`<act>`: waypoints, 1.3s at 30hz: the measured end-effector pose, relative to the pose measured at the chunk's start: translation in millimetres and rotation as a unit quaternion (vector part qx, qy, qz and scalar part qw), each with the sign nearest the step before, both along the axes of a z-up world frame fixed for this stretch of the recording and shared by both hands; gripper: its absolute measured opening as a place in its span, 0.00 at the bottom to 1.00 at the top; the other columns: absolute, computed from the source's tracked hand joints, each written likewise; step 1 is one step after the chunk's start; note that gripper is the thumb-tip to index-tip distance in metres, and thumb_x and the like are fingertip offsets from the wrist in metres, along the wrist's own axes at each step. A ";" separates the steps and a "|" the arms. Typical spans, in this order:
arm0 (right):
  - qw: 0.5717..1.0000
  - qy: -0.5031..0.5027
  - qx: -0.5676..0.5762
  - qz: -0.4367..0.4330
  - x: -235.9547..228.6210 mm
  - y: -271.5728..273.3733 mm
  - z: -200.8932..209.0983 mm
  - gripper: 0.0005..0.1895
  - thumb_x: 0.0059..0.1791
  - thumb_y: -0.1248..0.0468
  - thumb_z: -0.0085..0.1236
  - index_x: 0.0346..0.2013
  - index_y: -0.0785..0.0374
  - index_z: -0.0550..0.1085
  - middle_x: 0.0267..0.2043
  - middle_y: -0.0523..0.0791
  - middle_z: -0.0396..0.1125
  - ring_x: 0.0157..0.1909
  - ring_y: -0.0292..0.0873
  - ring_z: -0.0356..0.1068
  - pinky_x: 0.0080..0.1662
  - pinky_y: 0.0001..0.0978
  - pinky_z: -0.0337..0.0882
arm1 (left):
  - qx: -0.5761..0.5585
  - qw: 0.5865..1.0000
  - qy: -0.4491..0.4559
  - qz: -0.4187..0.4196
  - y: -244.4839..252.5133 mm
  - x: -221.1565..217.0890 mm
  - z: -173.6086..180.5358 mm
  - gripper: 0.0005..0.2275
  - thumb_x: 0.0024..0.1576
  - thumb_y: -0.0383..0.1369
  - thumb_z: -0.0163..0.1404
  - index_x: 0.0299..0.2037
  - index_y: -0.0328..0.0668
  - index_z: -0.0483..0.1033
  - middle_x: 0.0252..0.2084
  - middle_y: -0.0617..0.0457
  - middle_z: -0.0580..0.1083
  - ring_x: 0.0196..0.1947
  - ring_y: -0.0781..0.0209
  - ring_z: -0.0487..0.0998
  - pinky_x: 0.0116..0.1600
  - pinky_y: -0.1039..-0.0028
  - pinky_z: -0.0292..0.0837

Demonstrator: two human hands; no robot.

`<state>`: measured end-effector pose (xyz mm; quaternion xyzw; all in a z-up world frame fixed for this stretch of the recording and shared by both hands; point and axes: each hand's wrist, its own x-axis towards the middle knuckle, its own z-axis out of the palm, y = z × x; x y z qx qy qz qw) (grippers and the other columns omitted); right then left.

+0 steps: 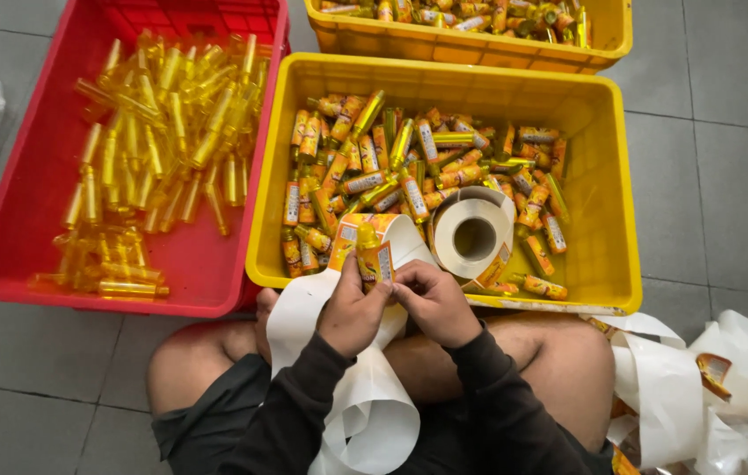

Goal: The person sits on the floor and applies labels from a roll onto small yellow bottles. They pick up a bottle, wrap the label around it, and place the labeled bottle into a yellow crate.

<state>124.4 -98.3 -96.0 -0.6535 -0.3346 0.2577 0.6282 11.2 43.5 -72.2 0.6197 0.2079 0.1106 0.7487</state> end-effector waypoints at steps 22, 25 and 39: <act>0.994 -0.040 0.082 -0.065 -1.4 15.5 -16.7 0.02 0.51 0.72 0.61 0.36 0.70 0.77 0.41 0.50 0.67 0.35 0.39 0.70 0.38 0.29 0.73 | 0.016 0.993 -0.110 0.049 0.4 30.3 14.1 0.05 0.59 0.23 0.45 0.44 0.37 0.66 0.33 0.54 0.69 0.35 0.65 0.73 0.41 0.74 0.72; 0.993 -0.027 0.098 -0.063 -2.0 18.3 -17.4 0.03 0.51 0.72 0.62 0.36 0.71 0.76 0.41 0.50 0.65 0.36 0.40 0.71 0.39 0.30 0.74 | -0.005 0.993 -0.110 0.046 3.5 32.1 1.3 0.07 0.60 0.23 0.46 0.46 0.37 0.65 0.33 0.52 0.69 0.35 0.64 0.73 0.40 0.72 0.73; 0.992 0.087 0.089 0.006 3.5 23.0 -33.6 0.11 0.52 0.71 0.59 0.47 0.72 0.70 0.49 0.50 0.64 0.42 0.38 0.71 0.45 0.33 0.76 | -0.283 0.940 -0.140 0.125 2.0 45.4 -15.4 0.05 0.64 0.28 0.50 0.38 0.36 0.68 0.31 0.53 0.66 0.36 0.63 0.71 0.33 0.82 0.68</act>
